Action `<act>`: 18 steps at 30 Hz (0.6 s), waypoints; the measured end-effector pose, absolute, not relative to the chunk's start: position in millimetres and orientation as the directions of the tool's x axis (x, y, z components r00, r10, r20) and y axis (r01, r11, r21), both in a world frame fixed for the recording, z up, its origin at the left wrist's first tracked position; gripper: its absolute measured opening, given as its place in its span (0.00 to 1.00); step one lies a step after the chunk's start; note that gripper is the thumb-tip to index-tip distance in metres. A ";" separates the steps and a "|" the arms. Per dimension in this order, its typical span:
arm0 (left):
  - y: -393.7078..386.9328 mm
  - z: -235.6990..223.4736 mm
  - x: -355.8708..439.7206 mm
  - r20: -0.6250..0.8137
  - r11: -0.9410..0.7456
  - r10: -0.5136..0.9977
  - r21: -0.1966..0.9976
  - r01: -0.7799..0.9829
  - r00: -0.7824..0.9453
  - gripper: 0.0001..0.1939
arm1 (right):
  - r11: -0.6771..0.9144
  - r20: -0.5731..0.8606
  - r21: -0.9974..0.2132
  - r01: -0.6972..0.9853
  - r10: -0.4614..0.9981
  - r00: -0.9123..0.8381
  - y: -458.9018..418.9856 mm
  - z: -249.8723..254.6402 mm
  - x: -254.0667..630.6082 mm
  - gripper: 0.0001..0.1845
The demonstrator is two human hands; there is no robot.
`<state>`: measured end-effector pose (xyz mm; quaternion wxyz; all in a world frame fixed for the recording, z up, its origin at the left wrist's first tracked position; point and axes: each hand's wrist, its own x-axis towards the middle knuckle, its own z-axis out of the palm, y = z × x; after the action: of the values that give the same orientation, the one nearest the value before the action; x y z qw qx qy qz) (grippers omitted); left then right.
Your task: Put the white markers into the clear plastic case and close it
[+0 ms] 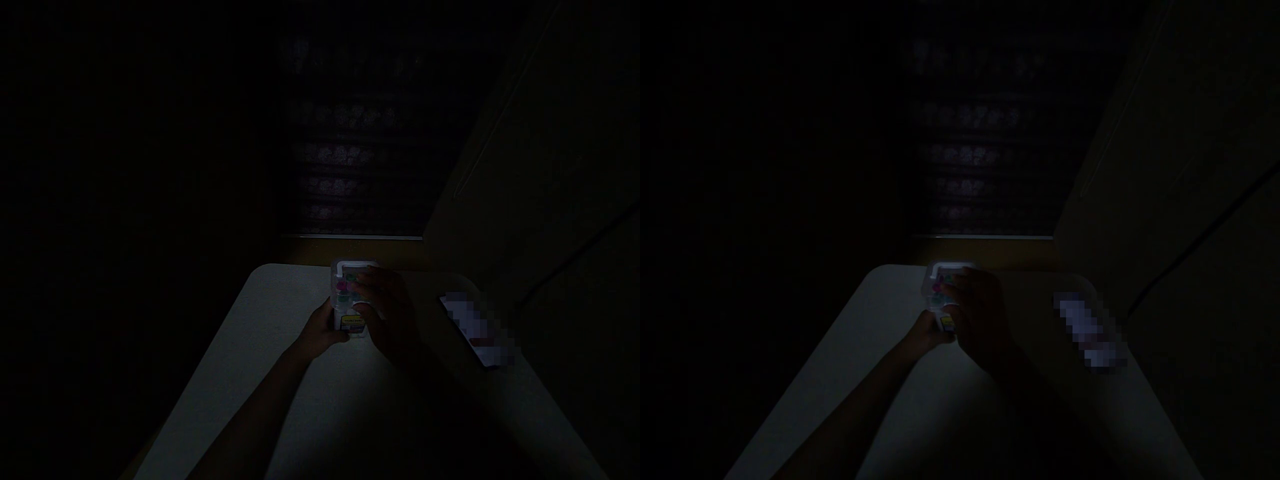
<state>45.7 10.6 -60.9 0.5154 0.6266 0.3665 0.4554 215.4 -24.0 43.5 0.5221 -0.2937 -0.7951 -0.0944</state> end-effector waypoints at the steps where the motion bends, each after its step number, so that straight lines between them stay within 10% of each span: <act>1: 10.5 -60.4 45.9 0.192 -0.202 0.930 0.979 0.000 0.315 0.39 | 0.812 0.892 -0.149 0.564 0.357 -0.277 -23.9 43.4 214.6 0.13; 18: 12.0 -62.6 44.4 0.190 -0.202 0.924 0.979 0.000 0.332 0.41 | 0.799 0.776 -0.048 0.600 0.408 -0.481 -18.9 52.0 227.9 0.22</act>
<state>44.4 12.0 -62.6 0.5156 0.6326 0.3653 0.4479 227.9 -18.9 52.0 0.4150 -0.2954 -0.8527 -0.1159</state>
